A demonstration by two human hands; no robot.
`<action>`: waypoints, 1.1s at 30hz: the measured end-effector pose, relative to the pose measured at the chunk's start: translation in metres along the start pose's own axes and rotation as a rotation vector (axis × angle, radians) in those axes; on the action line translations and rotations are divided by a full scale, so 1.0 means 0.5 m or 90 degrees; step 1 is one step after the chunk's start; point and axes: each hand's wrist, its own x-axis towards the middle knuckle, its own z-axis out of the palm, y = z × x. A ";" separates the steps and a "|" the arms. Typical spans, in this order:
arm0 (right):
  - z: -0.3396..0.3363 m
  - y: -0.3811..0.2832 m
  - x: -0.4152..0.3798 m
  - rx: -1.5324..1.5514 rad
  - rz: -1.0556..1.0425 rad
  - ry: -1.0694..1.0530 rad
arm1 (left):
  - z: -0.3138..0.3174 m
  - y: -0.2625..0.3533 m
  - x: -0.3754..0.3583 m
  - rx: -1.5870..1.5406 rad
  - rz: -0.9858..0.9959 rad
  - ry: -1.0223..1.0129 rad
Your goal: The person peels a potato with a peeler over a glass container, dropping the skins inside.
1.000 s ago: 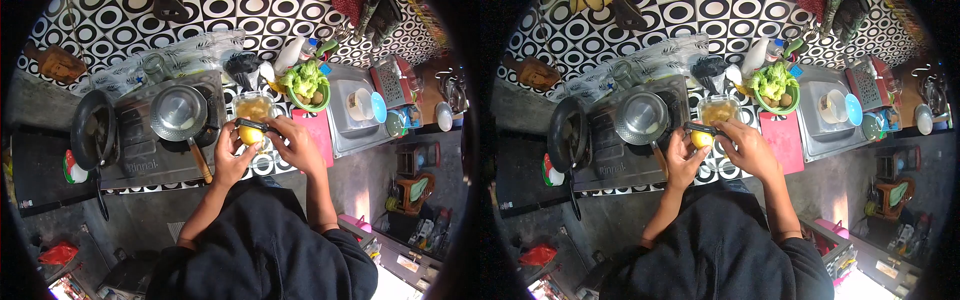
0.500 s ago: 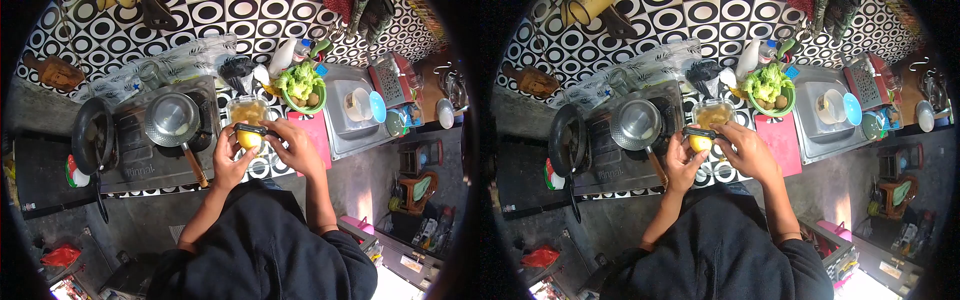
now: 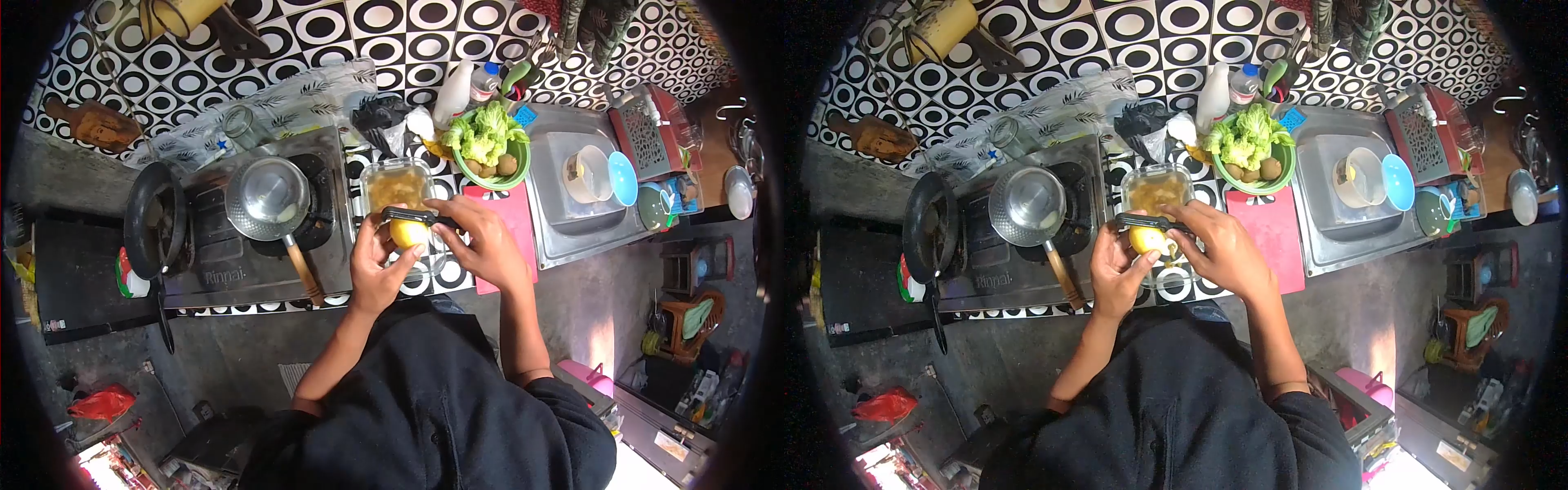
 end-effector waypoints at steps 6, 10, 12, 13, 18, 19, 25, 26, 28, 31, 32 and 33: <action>-0.029 0.025 -0.010 0.012 0.007 -0.024 | 0.034 -0.007 0.002 -0.023 0.045 0.049; -0.037 0.039 -0.010 0.027 -0.002 -0.033 | 0.049 -0.020 -0.002 -0.021 0.013 0.046; -0.041 0.042 -0.010 0.039 0.000 -0.038 | 0.061 -0.028 -0.001 -0.016 0.033 0.041; -0.046 0.045 -0.010 0.036 0.002 -0.046 | 0.065 -0.030 -0.001 -0.013 0.034 0.041; -0.057 0.066 -0.015 0.042 -0.001 -0.062 | 0.076 -0.030 -0.005 -0.011 0.014 0.058; -0.059 0.069 -0.016 0.039 -0.003 -0.065 | 0.078 -0.032 -0.006 -0.018 0.014 0.063; -0.057 0.066 -0.013 0.057 -0.003 -0.082 | 0.074 -0.036 -0.012 -0.016 0.034 0.064; -0.054 0.063 -0.011 0.059 -0.004 -0.084 | 0.075 -0.032 -0.014 -0.018 0.036 0.068; -0.048 0.056 -0.009 0.064 -0.004 -0.087 | 0.070 -0.027 -0.017 -0.023 0.039 0.070; -0.038 0.045 -0.007 0.066 -0.001 -0.084 | 0.055 -0.021 -0.023 -0.037 0.036 0.060; -0.034 0.042 -0.007 0.063 -0.001 -0.081 | 0.048 -0.017 -0.026 -0.040 0.033 0.059; -0.030 0.039 -0.007 0.060 -0.001 -0.078 | 0.042 -0.014 -0.028 -0.044 0.029 0.057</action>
